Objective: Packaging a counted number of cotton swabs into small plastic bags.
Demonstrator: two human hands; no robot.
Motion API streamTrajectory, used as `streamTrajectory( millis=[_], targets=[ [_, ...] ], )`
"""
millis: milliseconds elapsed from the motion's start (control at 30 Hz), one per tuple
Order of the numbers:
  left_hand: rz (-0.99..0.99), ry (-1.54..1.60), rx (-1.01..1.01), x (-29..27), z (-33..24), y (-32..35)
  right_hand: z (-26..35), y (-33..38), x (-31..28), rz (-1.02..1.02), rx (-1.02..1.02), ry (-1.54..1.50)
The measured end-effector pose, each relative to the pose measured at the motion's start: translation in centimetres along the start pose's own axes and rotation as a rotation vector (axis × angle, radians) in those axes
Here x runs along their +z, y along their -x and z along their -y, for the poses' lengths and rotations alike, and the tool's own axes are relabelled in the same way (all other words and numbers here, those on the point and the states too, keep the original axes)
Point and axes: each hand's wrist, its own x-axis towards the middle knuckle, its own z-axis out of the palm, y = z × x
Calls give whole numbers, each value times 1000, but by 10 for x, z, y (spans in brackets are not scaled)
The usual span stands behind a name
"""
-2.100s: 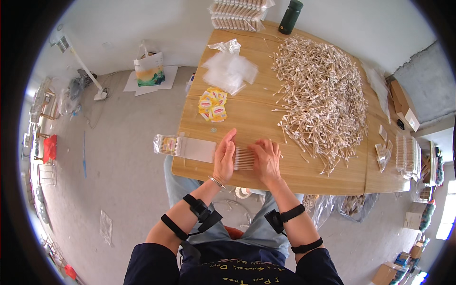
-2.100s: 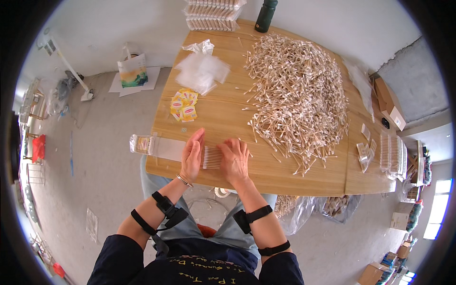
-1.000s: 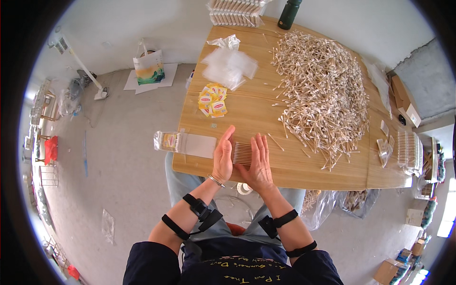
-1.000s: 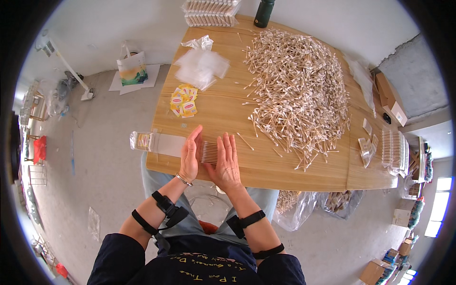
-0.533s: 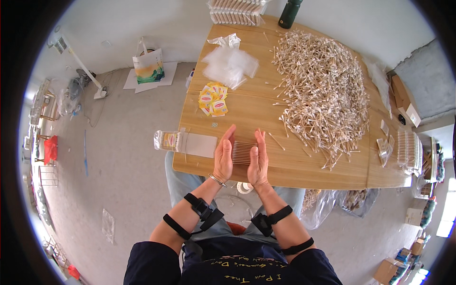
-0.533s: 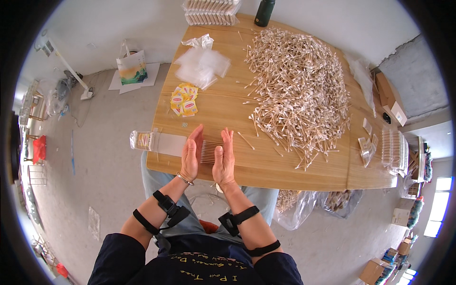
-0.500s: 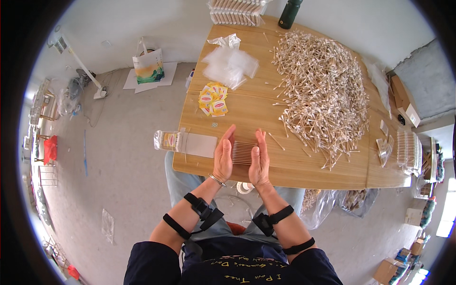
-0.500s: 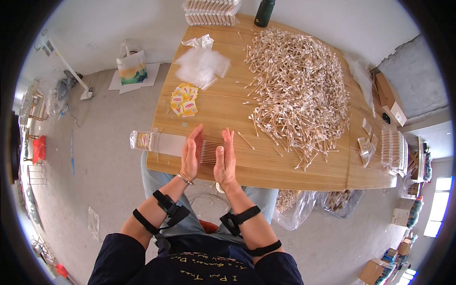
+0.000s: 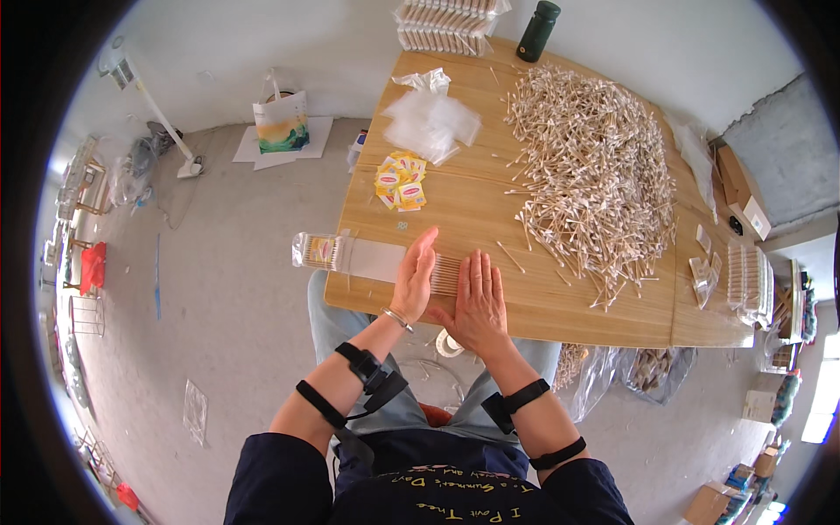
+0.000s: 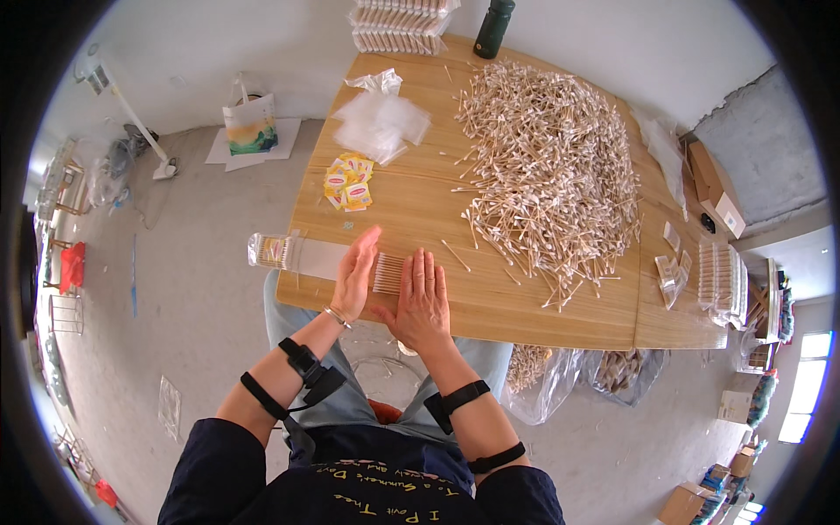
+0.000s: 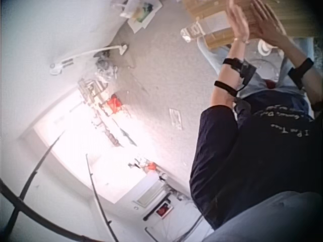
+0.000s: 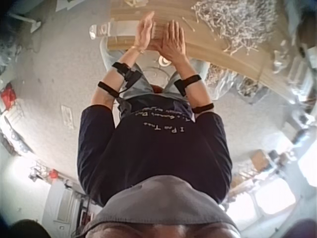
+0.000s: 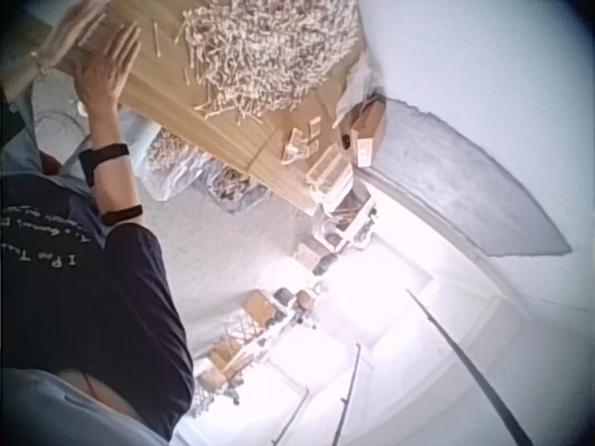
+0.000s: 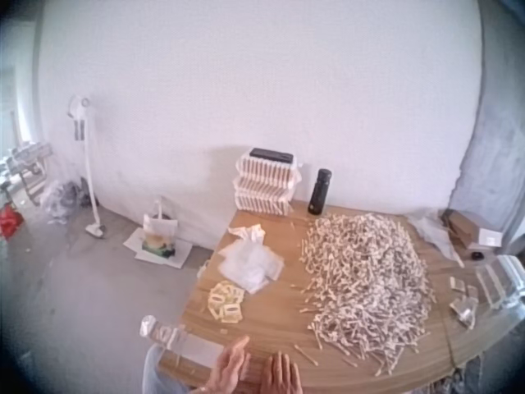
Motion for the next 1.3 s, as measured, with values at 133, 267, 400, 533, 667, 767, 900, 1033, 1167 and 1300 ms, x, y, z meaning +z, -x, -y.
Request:
streamTrajectory(
  millis=[133, 267, 400, 533, 667, 767, 900, 1033, 1167, 1300],
  targets=[
    [235, -911, 287, -17, -25, 27, -1, 0, -2, 28, 8, -12],
    [417, -1159, 372, -17, -35, 58, -4, -2, 3, 80, 51, 84],
    [440, -1240, 323, -15, -35, 63, 0, -4, -1, 134, 72, 32],
    [452, -1263, 283, -14, -34, 61, -1, -2, 2, 82, 53, 10],
    [445, -1254, 285, -15, -31, 61, -1, -2, 0, 85, 49, 7],
    [427, -1252, 312, -13, -30, 60, -3, -2, 3, 84, 45, 18],
    [409, -1245, 268, -8, -35, 57, -5, -2, 3, 92, 33, 47],
    [422, -1297, 260, -8, -33, 57, -1, -3, -2, 136, 52, 95],
    [460, -1324, 193, -5, -36, 56, -3, -2, -1, 130, 53, 73],
    [390, -1257, 231, -2, -36, 54, -3, -2, 4, 113, 41, 54]
  ],
)
